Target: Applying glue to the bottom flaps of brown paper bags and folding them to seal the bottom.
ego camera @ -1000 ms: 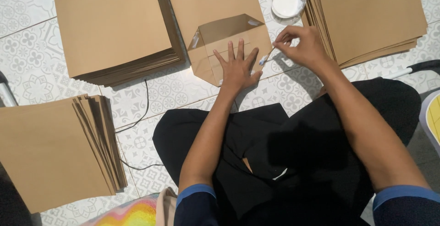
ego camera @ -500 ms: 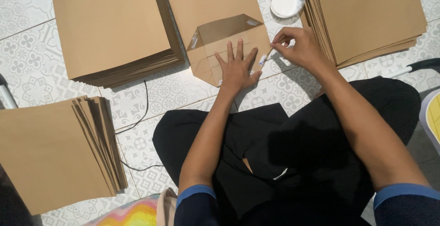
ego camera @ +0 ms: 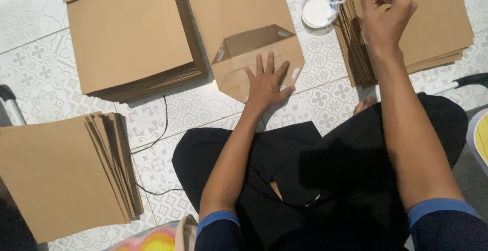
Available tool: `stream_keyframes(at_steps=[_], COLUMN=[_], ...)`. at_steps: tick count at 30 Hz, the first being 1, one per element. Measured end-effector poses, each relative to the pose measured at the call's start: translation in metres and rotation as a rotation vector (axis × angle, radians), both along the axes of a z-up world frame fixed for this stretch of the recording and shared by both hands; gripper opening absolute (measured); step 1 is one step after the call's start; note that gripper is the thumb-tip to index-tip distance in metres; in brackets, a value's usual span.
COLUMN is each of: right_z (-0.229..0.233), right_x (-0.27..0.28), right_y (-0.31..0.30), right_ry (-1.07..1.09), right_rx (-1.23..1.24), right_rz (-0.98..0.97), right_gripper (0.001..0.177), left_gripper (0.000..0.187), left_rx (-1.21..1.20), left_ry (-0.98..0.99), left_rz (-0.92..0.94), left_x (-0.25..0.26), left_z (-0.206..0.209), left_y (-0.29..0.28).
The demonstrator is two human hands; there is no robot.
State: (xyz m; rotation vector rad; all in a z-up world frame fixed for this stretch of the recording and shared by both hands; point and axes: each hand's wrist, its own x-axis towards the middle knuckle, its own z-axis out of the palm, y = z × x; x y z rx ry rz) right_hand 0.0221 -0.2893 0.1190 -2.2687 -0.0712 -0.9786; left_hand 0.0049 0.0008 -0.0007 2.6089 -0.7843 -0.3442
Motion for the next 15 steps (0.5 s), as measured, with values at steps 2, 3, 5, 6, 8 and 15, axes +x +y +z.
stream_keyframes(at_steps=[2, 3, 5, 6, 8, 15], right_z=[-0.01, -0.016, -0.024, -0.028, -0.034, -0.042], right_x=[0.007, 0.01, 0.015, 0.018, 0.021, 0.024], right_y=[0.002, 0.002, 0.003, 0.004, 0.006, 0.002], right_ry=[0.034, 0.075, 0.098, 0.125, 0.139, 0.159], right_rx=[0.006, 0.01, 0.021, 0.029, 0.038, -0.011], right_rz=[0.017, 0.034, 0.04, 0.048, 0.042, 0.01], right_gripper=[0.007, 0.007, 0.008, 0.008, 0.008, 0.009], left_gripper=[0.089, 0.091, 0.082, 0.073, 0.06, 0.045], left_rx=[-0.11, -0.221, -0.417, -0.616, -0.553, 0.01], left_ry=[0.073, 0.152, 0.169, 0.189, 0.18, 0.119], left_rz=[-0.001, -0.004, 0.032, 0.068, 0.132, 0.337], left_x=[0.008, 0.011, 0.017, 0.019, 0.021, 0.011], left_z=[0.003, 0.004, 0.04, 0.059, 0.101, 0.079], left_y=[0.007, 0.01, 0.027, 0.036, 0.065, 0.144])
